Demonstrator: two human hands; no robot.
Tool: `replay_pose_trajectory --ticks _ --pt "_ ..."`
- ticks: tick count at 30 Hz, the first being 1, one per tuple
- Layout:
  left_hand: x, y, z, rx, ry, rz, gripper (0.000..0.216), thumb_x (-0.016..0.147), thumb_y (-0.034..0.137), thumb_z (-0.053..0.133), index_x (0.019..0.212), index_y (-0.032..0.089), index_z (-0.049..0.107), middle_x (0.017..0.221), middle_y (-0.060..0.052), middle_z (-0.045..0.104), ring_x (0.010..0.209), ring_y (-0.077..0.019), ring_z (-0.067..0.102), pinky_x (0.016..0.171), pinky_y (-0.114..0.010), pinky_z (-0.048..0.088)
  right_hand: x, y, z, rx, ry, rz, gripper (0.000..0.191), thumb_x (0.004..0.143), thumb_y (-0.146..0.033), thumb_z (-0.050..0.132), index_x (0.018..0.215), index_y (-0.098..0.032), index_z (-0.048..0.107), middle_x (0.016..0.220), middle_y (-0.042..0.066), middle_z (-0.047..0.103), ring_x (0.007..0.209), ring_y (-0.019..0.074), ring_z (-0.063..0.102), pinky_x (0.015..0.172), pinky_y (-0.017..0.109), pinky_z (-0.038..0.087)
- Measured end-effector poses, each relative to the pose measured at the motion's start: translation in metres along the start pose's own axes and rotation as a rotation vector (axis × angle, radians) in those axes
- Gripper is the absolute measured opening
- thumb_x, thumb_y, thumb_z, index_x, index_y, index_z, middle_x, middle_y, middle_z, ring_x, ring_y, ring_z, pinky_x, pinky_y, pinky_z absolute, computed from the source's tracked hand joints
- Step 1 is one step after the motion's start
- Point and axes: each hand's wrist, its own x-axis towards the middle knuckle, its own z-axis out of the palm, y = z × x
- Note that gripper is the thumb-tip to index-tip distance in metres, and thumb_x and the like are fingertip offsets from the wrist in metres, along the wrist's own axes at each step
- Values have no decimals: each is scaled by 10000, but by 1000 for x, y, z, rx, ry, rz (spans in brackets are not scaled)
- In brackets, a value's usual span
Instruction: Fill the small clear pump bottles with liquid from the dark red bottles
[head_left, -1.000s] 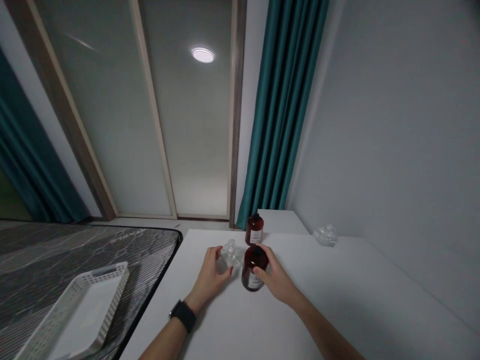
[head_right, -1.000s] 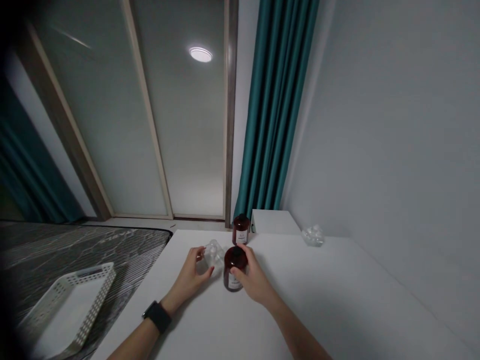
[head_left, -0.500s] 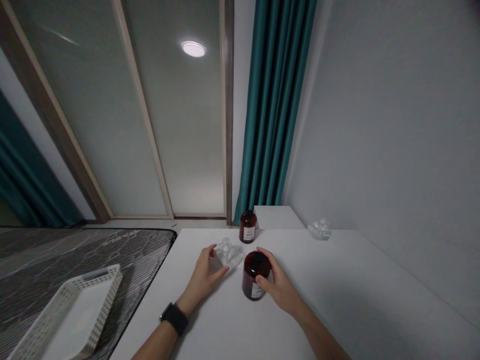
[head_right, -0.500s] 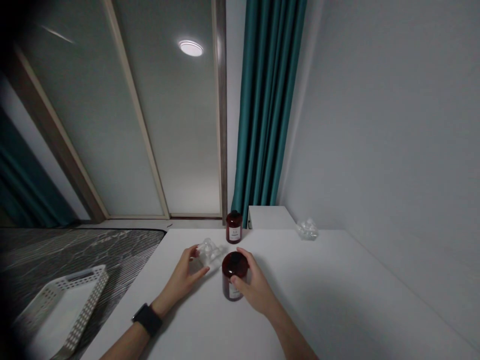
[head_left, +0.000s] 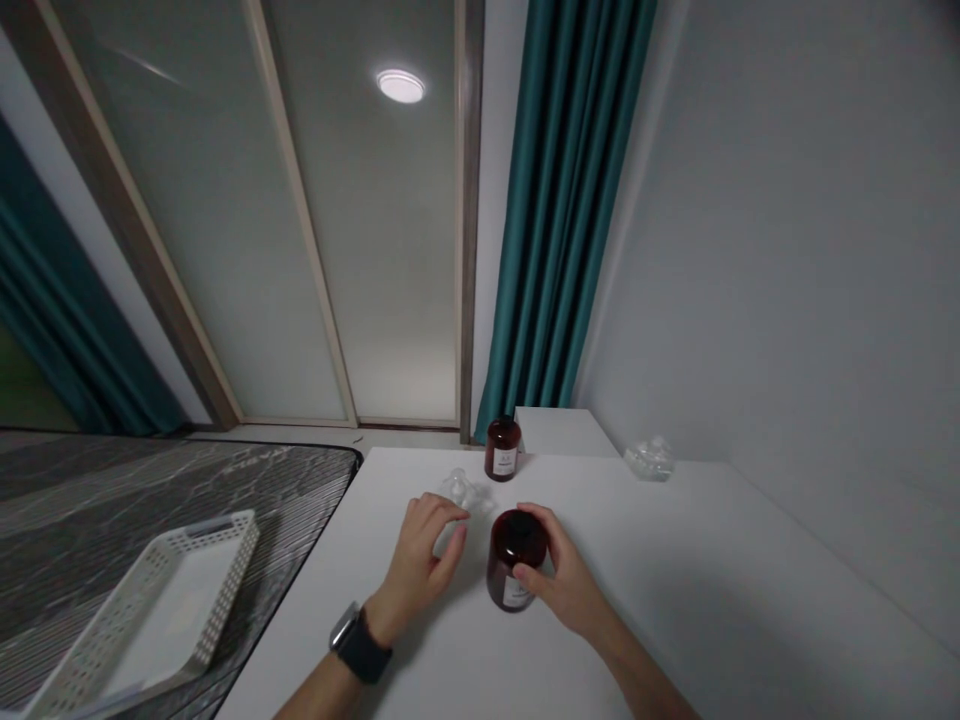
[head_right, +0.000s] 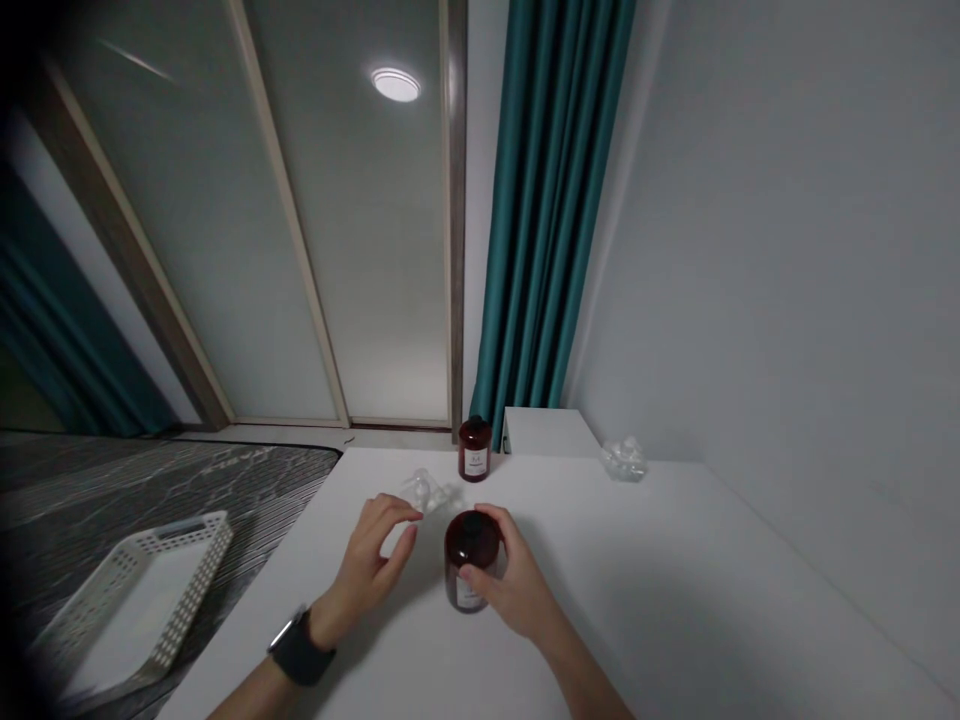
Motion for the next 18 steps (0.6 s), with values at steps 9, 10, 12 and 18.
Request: replay_pose_trajectory --ticks 9,10,12,18 --pt "35 40 14 -313 -279 -117 254 949 289 532 1160 236 663 1092 -97 645 1072 -262 577 974 -426 468 0 4 4 -5 33 -24 636 757 -371 776 1327 -260 516 1339 104 604 1273 321 548 1105 469 421" --pt "36 42 16 -329 -278 -120 251 950 290 535 1155 241 672 1089 -95 643 1074 -263 576 978 -427 469 0 5 5 4 41 -25 643 753 -368 782 1329 -264 516 1348 103 600 1285 321 541 1108 469 423" --pt "37 43 20 -357 -278 -131 240 957 290 538 1137 246 690 1063 -89 643 1062 -262 575 971 -424 474 -1 6 6 21 45 -23 653 751 -360 788 1336 -272 510 1362 99 593 1303 318 530 1113 465 424" --pt "39 38 24 -421 -338 -137 237 956 269 562 1149 259 698 1048 -72 617 1054 -247 567 969 -398 472 -1 3 7 36 27 -14 665 759 -345 779 1350 -259 486 1369 110 583 1321 320 514 1116 476 413"
